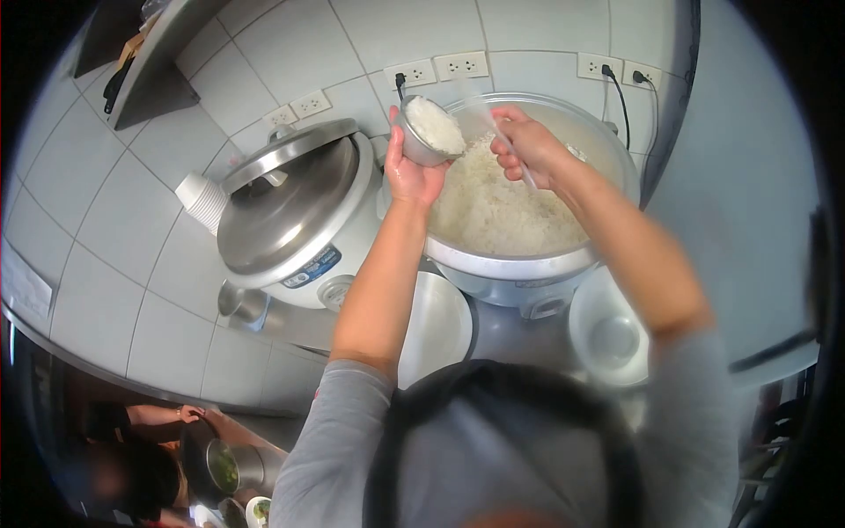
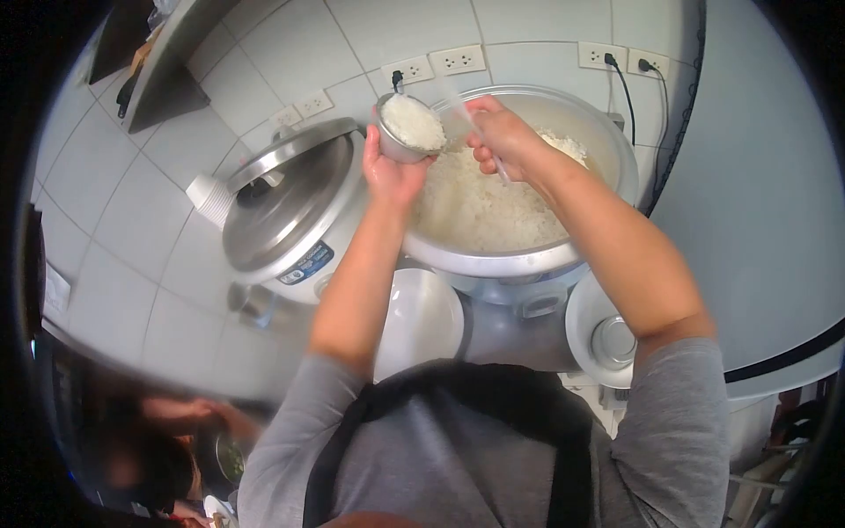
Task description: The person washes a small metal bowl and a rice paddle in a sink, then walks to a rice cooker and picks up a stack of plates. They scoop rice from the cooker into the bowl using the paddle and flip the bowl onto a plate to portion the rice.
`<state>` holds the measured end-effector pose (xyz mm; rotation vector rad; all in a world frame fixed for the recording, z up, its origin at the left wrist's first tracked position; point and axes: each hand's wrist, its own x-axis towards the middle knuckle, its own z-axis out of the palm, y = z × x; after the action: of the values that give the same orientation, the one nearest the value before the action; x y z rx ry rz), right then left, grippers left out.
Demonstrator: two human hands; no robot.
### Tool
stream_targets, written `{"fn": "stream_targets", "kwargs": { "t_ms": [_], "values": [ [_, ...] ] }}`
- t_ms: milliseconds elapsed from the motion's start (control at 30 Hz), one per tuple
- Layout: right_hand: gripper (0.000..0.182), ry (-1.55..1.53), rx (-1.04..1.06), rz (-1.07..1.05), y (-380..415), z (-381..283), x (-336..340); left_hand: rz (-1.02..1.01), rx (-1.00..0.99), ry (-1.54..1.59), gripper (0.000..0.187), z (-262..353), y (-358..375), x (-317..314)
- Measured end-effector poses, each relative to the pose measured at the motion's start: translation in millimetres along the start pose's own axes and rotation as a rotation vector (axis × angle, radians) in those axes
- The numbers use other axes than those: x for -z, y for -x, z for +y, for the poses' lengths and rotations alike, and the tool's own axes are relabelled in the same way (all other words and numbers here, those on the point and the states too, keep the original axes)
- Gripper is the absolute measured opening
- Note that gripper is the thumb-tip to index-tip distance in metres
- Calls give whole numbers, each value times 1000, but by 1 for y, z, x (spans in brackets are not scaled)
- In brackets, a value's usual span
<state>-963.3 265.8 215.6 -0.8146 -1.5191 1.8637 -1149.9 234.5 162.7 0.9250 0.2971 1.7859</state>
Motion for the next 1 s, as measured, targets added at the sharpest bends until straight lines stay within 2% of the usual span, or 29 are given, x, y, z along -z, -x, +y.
{"fn": "stream_targets", "kwargs": {
  "t_ms": [67,167,200,267,367,400,500,600,667,700,767,867,900,1000],
  "values": [
    [19,-343,-91,101,-18,18,6,3,-55,-15,60,-3,-2,2],
    [21,-362,-127,44,-2,33,-34,-46,-105,-193,58,-4,-8,5],
    [19,-297,-114,40,0,34,-37,-63,-111,-276,60,-4,-5,4],
    [16,-174,-87,27,7,33,-41,17,-15,-221,61,-3,4,1],
    [17,208,-38,42,16,9,-14,34,50,-125,62,1,4,-4],
    [18,252,-11,63,18,3,-13,23,55,-87,62,1,3,-5],
    [20,398,51,89,21,-1,-18,-11,67,-229,61,0,2,-8],
    [20,575,74,44,20,4,-21,113,124,-159,58,5,10,-15],
    [20,669,78,33,18,-9,-10,41,244,-73,58,4,5,4],
    [20,751,241,68,19,-5,-9,2,300,-27,59,5,3,3],
    [21,911,575,137,17,7,-8,62,319,14,61,3,2,0],
    [22,1154,624,160,5,43,-12,123,343,58,66,2,5,-2],
    [22,1139,545,118,5,40,-15,139,350,70,68,3,6,-1],
    [24,1008,533,-8,0,11,-9,116,383,162,71,7,6,3]
  ]
}}
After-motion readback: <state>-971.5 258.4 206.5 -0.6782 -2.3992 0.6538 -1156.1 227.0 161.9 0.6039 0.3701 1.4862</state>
